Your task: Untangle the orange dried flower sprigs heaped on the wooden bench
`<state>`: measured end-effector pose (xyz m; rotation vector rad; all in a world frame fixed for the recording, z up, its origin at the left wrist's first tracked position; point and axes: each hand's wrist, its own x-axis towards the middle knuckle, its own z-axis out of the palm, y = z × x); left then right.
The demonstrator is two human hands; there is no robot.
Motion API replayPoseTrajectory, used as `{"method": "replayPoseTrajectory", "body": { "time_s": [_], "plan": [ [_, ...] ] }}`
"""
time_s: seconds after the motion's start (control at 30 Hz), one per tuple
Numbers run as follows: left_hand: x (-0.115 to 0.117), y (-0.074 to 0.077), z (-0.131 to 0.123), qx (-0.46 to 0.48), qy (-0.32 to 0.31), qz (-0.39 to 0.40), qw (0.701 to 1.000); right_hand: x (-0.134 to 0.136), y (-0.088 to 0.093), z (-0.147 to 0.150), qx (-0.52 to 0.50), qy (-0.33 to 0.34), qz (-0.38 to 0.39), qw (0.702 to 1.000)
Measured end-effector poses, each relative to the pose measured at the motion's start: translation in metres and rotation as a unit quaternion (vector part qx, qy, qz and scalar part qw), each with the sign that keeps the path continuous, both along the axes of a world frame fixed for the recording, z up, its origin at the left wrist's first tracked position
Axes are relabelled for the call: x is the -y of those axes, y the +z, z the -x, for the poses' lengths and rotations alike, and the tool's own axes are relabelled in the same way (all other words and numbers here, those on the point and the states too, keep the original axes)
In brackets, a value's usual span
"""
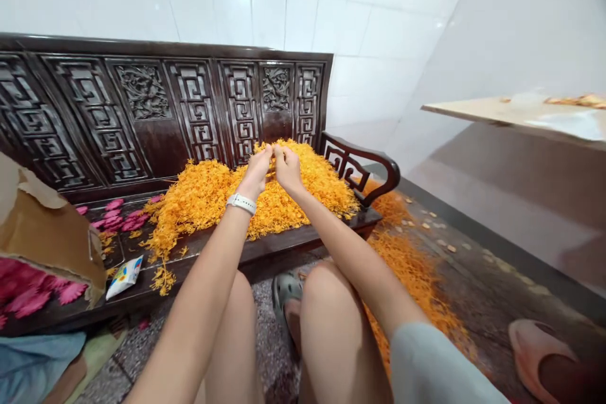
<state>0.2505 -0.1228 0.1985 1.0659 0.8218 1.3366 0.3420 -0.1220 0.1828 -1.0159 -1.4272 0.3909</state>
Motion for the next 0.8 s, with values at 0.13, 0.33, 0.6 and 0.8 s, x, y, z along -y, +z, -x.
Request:
{"method": "replayPoseTrajectory", "body": {
  "time_s": [0.13,0.33,0.6,0.8],
  "plan": [
    [0.018,0.012,-0.017,-0.035,0.130,-0.038,0.990,0.025,0.024,-0.015,0.071,-0.056,-0.016,0.996],
    [0.016,-0.013,-0.046,-0.066,0.223,-0.089,0.969,0.026,0.001,-0.022,-0.004,-0.044,0.048,0.998],
    [0.011,-0.080,-0.027,-0.052,0.192,-0.085,0.976,0.027,-0.046,-0.010,-0.006,0.031,0.131,0.991],
    [-0.005,-0.081,-0.022,-0.043,0.071,-0.006,0.996,-0.003,-0.060,-0.021,-0.052,0.110,0.183,0.975]
  ]
}}
